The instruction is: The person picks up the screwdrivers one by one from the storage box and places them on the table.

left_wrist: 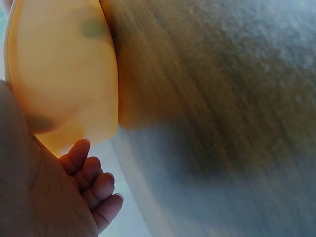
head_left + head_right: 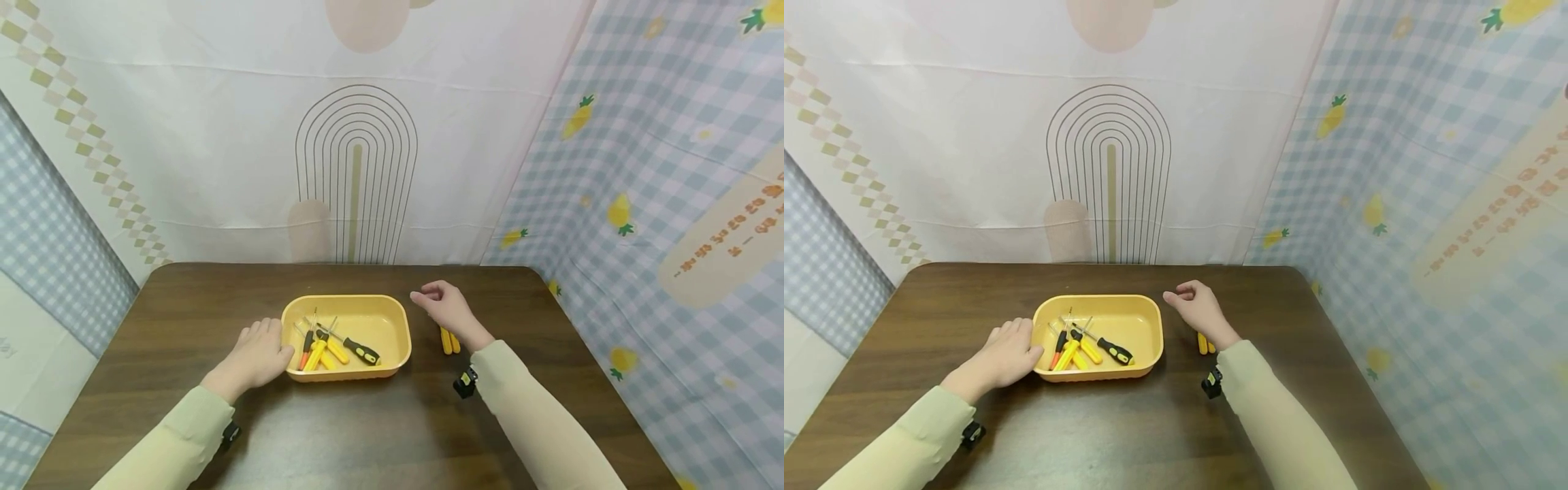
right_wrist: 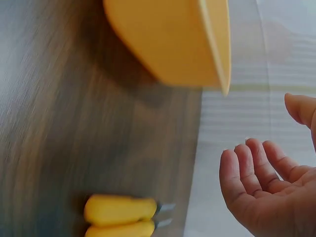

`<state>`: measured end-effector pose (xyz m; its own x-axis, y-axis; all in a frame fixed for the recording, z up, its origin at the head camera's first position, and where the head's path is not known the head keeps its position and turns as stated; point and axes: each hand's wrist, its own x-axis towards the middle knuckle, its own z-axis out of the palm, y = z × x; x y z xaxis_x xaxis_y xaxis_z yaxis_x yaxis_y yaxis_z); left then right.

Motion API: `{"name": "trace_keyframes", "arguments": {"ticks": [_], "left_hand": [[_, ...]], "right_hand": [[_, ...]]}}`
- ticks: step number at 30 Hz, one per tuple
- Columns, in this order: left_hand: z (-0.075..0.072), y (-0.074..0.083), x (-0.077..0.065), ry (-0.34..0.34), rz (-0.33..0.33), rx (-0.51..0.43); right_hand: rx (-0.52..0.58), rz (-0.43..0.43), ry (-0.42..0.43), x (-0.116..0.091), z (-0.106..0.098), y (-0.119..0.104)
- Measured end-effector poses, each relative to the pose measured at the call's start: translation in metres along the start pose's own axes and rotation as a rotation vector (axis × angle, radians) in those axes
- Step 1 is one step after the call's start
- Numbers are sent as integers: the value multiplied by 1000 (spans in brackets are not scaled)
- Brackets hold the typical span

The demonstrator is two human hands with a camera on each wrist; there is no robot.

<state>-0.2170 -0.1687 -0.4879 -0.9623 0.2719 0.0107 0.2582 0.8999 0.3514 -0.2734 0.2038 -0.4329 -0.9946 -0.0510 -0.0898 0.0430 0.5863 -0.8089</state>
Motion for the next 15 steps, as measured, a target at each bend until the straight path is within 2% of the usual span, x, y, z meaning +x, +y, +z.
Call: {"name": "trace_keyframes", "arguments": {"ticks": [6,15], "left_hand": [[1,0,1,-6,-5,-1],[0,1,1,-16,-14,6]], "right_hand": [[-24,-63,-19,-2,21,-25],[-24,-116,-143,-3,51,-43]]}}
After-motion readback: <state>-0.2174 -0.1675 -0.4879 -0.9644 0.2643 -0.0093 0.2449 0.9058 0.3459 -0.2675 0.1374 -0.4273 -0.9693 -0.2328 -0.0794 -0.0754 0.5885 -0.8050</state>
